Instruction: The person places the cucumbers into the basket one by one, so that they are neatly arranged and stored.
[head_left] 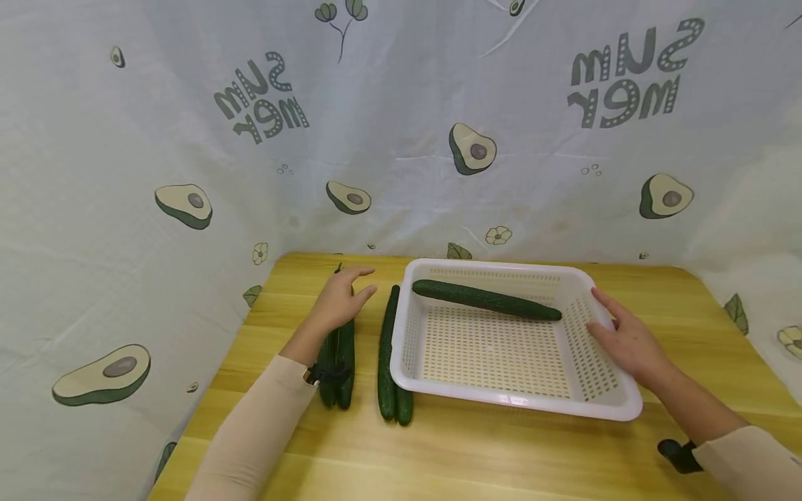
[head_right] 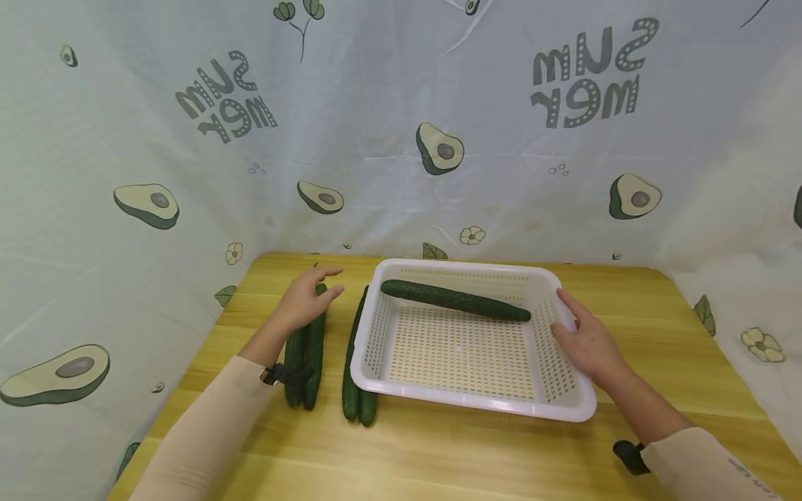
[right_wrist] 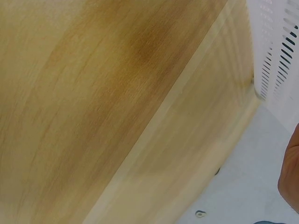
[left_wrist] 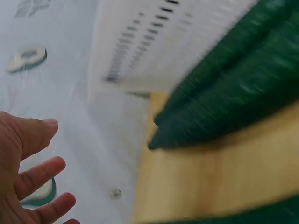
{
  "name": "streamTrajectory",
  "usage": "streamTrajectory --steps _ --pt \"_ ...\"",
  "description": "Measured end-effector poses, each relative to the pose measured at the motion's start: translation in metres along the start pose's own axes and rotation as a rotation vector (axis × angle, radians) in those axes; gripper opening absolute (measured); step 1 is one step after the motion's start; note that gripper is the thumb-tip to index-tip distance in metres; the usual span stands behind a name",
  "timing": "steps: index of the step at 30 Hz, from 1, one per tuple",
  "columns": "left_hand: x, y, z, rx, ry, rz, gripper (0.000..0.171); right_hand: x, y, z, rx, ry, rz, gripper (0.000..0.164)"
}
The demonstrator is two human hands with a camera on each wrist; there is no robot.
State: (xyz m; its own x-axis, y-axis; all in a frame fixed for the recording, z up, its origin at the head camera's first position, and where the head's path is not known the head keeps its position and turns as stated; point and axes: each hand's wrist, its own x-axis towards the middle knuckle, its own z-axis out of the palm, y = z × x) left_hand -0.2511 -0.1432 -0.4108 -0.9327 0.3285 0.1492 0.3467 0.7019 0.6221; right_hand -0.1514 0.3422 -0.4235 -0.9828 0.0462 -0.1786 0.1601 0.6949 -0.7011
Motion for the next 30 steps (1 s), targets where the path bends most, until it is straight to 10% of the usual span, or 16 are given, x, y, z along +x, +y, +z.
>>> streamTrajectory --steps 13,20,30 --pt "-0.084 -0.072 0.014 -0.038 0.103 -0.243 0.059 0.000 0.002 -0.001 0.017 0.000 0.014 0.072" --pt "-0.099 -0.072 0.013 -0.067 0.135 -0.334 0.060 0.001 0.001 -0.001 0.004 0.003 0.023 0.073" --pt "-0.109 -0.058 0.013 -0.083 0.015 -0.452 0.092 0.003 -0.001 -0.001 0.006 -0.012 0.040 0.073"
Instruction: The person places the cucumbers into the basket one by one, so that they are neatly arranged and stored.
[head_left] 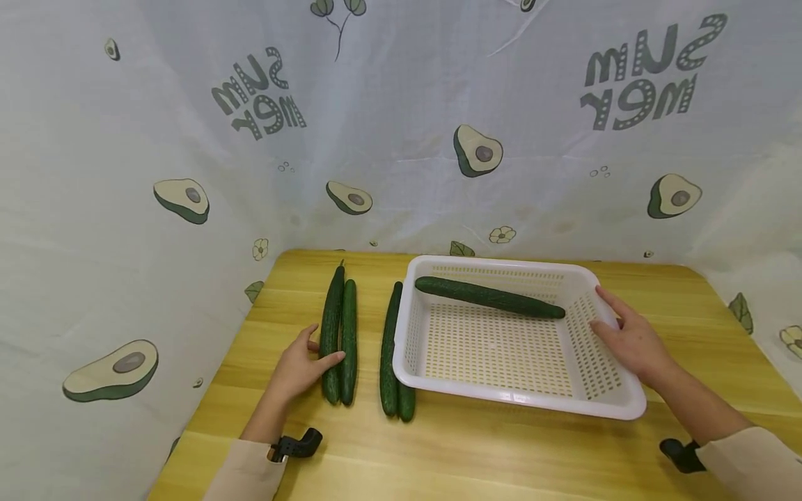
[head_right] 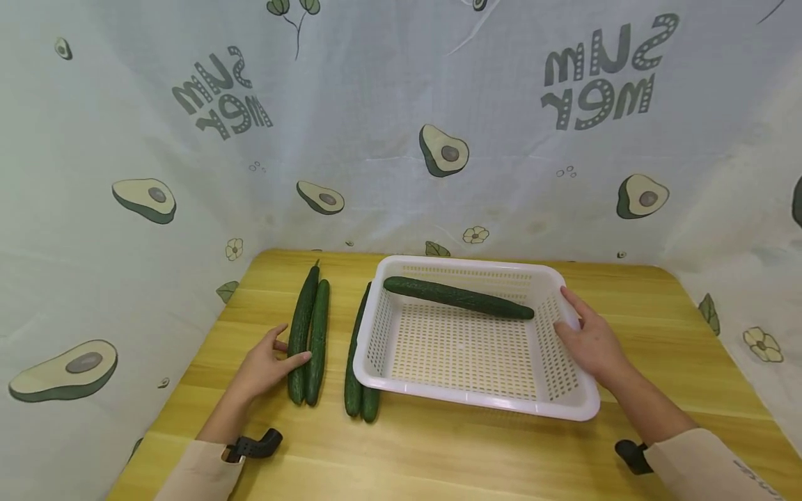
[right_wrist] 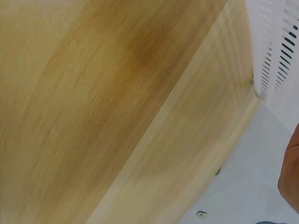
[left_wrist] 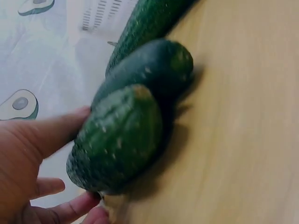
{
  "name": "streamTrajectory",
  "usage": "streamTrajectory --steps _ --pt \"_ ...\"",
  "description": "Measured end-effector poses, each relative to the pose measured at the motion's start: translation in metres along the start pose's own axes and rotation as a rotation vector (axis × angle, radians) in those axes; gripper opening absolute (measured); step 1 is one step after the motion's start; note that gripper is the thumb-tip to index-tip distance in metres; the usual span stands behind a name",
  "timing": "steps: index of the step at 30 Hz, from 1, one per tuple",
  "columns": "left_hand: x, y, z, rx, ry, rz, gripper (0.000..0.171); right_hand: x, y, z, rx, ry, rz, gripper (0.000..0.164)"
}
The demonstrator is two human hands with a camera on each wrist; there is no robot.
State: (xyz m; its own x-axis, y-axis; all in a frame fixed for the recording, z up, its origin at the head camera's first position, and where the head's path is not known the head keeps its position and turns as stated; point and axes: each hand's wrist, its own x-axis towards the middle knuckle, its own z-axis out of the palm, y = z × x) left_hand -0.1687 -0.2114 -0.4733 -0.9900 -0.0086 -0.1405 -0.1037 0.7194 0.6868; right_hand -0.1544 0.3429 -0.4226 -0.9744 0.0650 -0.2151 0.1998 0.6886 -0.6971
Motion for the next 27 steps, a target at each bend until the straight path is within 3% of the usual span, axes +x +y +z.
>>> streamTrajectory --steps 5,9,16,20,27 --pt "0.000 0.005 -0.001 -0.031 -0.003 -0.008 0.086 0.002 0.001 0.000 -0.001 0.009 0.000 0.073" --pt "-0.001 0.007 -0.003 -0.083 -0.018 -0.053 0.080 0.002 0.002 0.000 -0.005 0.002 -0.001 0.072" --pt "-0.006 0.011 -0.010 -0.361 -0.073 -0.144 0.063 0.000 0.001 0.000 0.006 -0.001 0.000 0.073" --pt "-0.008 0.013 -0.012 -0.466 -0.052 -0.138 0.058 0.000 0.001 0.000 0.009 0.002 -0.003 0.072" --pt "-0.009 0.014 -0.011 -0.494 0.046 -0.128 0.072 0.000 0.002 0.000 0.013 -0.001 -0.014 0.072"
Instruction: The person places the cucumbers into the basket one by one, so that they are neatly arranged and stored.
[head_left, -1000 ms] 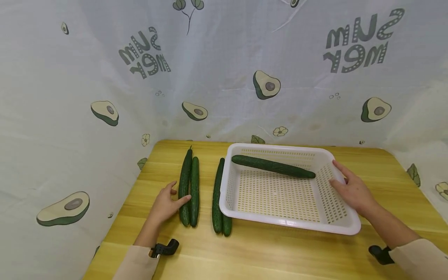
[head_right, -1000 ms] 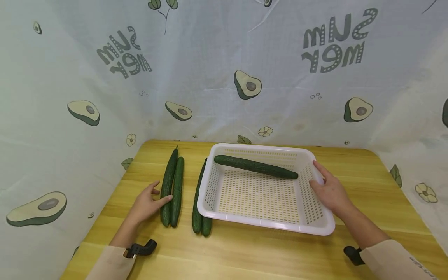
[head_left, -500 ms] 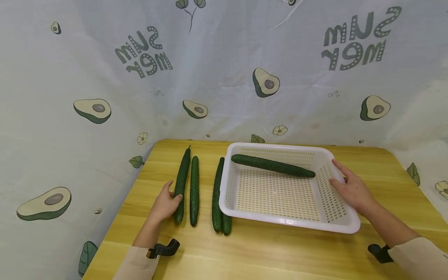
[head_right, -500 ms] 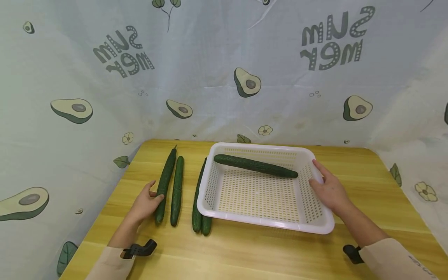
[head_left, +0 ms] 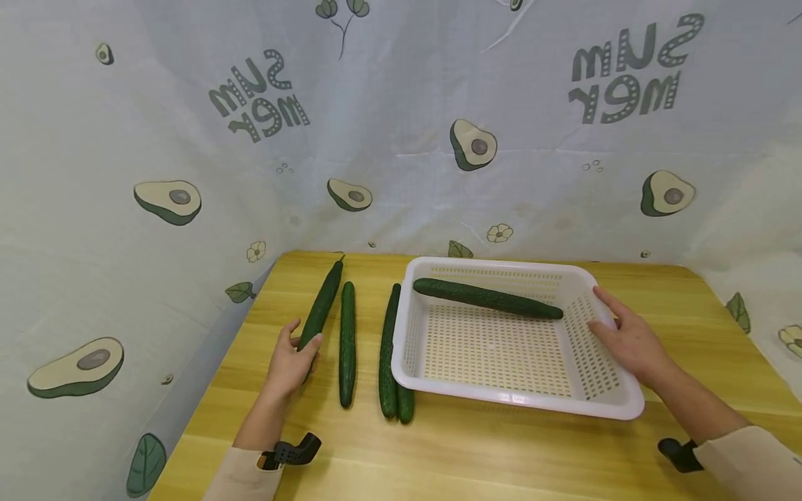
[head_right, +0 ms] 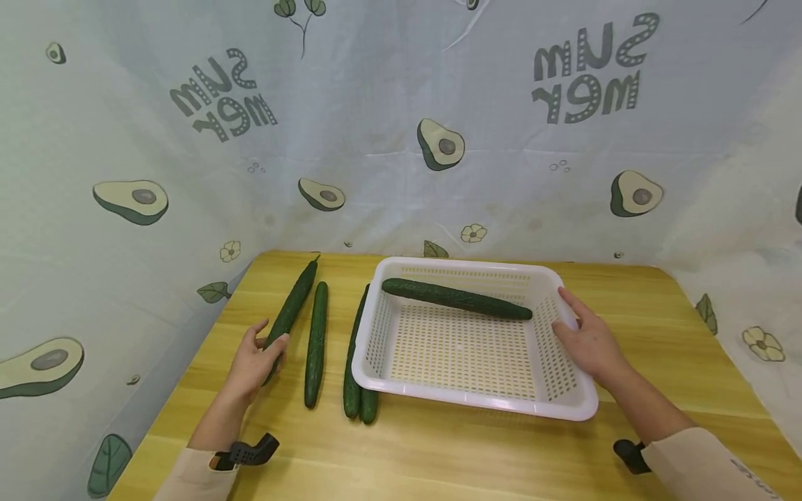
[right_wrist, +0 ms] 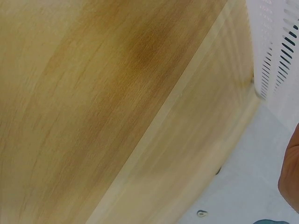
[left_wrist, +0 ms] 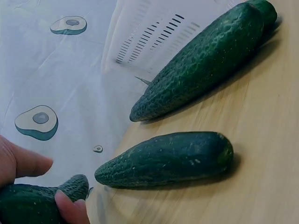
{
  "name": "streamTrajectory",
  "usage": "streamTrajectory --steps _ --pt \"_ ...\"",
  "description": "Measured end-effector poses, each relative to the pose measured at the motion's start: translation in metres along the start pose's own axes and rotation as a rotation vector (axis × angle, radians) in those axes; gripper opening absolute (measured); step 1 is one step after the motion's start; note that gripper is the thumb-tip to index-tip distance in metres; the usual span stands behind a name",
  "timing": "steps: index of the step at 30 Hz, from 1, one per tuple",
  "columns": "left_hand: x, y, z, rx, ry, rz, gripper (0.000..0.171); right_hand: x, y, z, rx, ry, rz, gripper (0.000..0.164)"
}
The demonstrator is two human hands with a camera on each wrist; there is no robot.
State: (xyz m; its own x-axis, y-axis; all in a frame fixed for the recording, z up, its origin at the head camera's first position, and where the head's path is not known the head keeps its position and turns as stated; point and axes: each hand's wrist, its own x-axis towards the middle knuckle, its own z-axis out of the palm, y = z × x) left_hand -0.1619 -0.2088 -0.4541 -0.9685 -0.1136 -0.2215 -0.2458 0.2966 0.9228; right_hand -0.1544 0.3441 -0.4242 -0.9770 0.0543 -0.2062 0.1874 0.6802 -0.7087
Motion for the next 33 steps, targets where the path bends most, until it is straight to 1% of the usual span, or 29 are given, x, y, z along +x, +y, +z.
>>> streamTrajectory --steps 3,6,10,17,21,24,26,30,33 --pt "-0.001 0.001 0.002 -0.018 0.029 0.019 0.082 0.000 0.001 0.001 0.016 -0.006 -0.014 0.072" --pt "-0.003 0.007 0.004 -0.020 0.039 0.047 0.087 0.000 0.000 0.001 0.030 -0.008 -0.022 0.071" --pt "-0.008 0.019 0.005 -0.021 0.029 0.084 0.090 0.000 0.000 0.001 0.028 -0.005 -0.025 0.072" --pt "-0.015 0.042 0.013 -0.091 0.008 0.150 0.094 0.000 0.000 0.000 0.017 -0.007 -0.015 0.072" --pt "-0.018 0.054 0.016 -0.104 0.012 0.181 0.093 -0.001 -0.001 0.000 0.012 -0.010 -0.005 0.072" --pt "-0.020 0.061 0.018 -0.081 0.006 0.213 0.088 -0.002 -0.001 0.000 0.018 -0.011 -0.005 0.072" --pt "-0.021 0.065 0.021 -0.062 -0.016 0.248 0.082 -0.002 -0.002 0.000 0.021 -0.010 -0.008 0.072" --pt "-0.021 0.072 0.029 -0.010 -0.072 0.338 0.063 -0.002 -0.004 -0.001 0.020 -0.005 -0.013 0.072" --pt "-0.019 0.078 0.034 0.012 -0.104 0.385 0.050 -0.003 -0.005 -0.001 0.019 -0.004 -0.014 0.072"
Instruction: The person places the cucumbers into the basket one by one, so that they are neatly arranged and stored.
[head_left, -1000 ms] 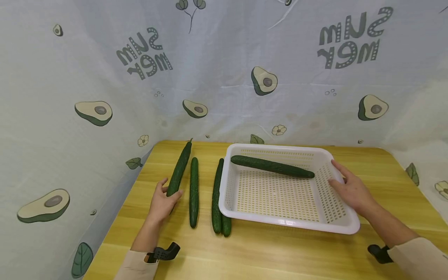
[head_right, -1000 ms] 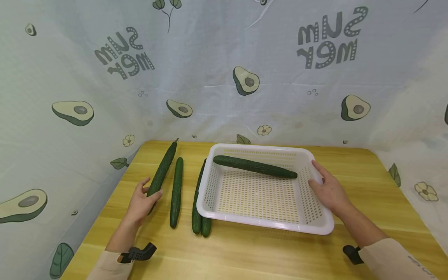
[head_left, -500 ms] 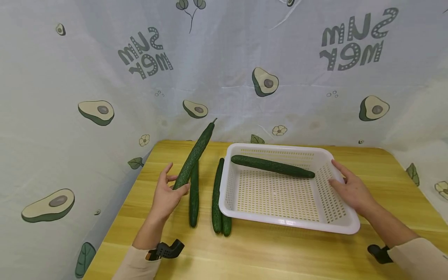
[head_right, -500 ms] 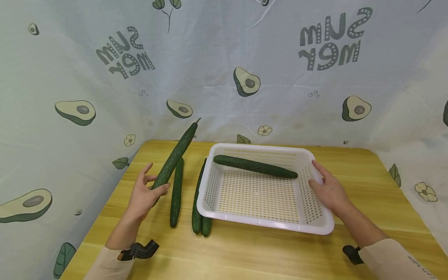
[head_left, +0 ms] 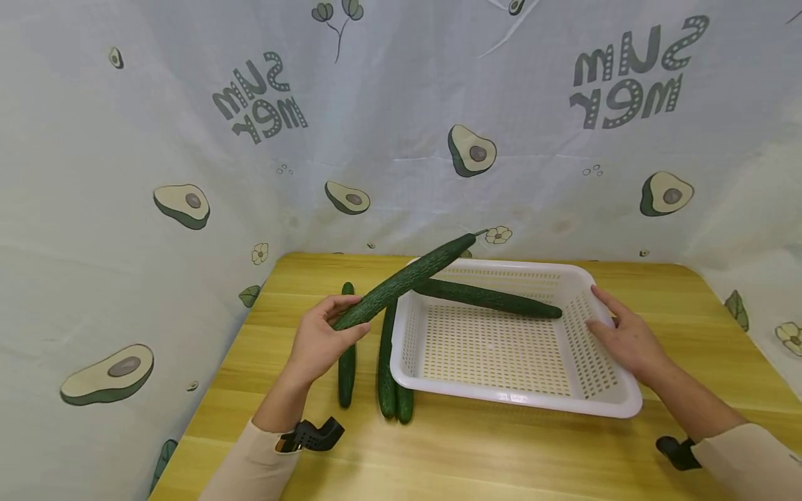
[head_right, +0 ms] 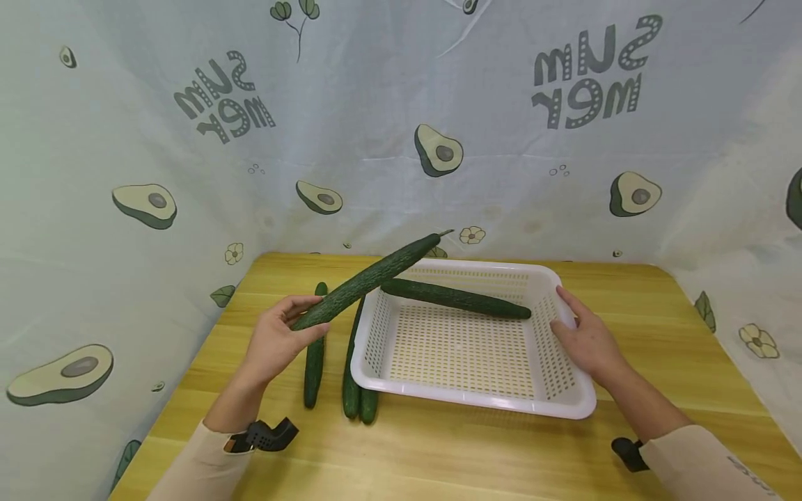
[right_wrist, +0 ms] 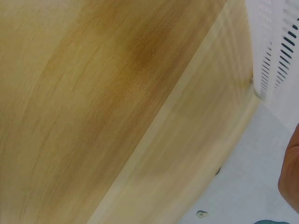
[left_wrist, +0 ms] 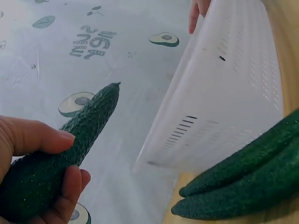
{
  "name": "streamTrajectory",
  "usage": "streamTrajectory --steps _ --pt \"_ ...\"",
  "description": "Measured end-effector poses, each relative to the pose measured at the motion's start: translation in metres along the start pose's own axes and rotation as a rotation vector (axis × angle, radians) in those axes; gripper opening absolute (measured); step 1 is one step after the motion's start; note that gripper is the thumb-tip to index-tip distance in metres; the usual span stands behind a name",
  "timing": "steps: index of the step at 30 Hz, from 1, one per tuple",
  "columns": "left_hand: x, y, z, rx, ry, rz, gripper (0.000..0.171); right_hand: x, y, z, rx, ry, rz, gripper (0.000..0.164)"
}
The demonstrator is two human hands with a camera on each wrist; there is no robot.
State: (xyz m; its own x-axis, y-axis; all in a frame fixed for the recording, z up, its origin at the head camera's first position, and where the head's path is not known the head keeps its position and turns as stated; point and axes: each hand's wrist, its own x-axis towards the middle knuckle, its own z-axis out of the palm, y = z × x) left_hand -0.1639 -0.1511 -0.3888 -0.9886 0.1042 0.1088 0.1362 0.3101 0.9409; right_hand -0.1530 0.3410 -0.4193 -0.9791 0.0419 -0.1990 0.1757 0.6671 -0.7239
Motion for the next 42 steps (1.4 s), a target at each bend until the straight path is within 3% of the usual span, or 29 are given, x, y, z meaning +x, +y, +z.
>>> streamTrajectory --steps 8,13,23,33,42 --pt "0.013 0.016 0.014 0.012 -0.053 0.074 0.043 0.001 0.003 0.001 0.013 0.001 -0.011 0.072" --pt "0.024 0.022 0.026 0.015 -0.105 0.069 0.040 0.002 0.006 0.002 0.012 0.002 -0.012 0.072" --pt "0.052 0.024 0.054 0.044 -0.272 0.036 0.033 0.001 0.005 0.002 0.001 0.010 -0.002 0.072" --pt "0.078 0.024 0.079 0.167 -0.360 0.041 0.033 0.002 0.004 0.003 0.001 0.010 -0.006 0.072" --pt "0.090 0.016 0.092 0.151 -0.397 0.002 0.033 0.002 0.002 0.001 0.007 0.015 -0.021 0.071"
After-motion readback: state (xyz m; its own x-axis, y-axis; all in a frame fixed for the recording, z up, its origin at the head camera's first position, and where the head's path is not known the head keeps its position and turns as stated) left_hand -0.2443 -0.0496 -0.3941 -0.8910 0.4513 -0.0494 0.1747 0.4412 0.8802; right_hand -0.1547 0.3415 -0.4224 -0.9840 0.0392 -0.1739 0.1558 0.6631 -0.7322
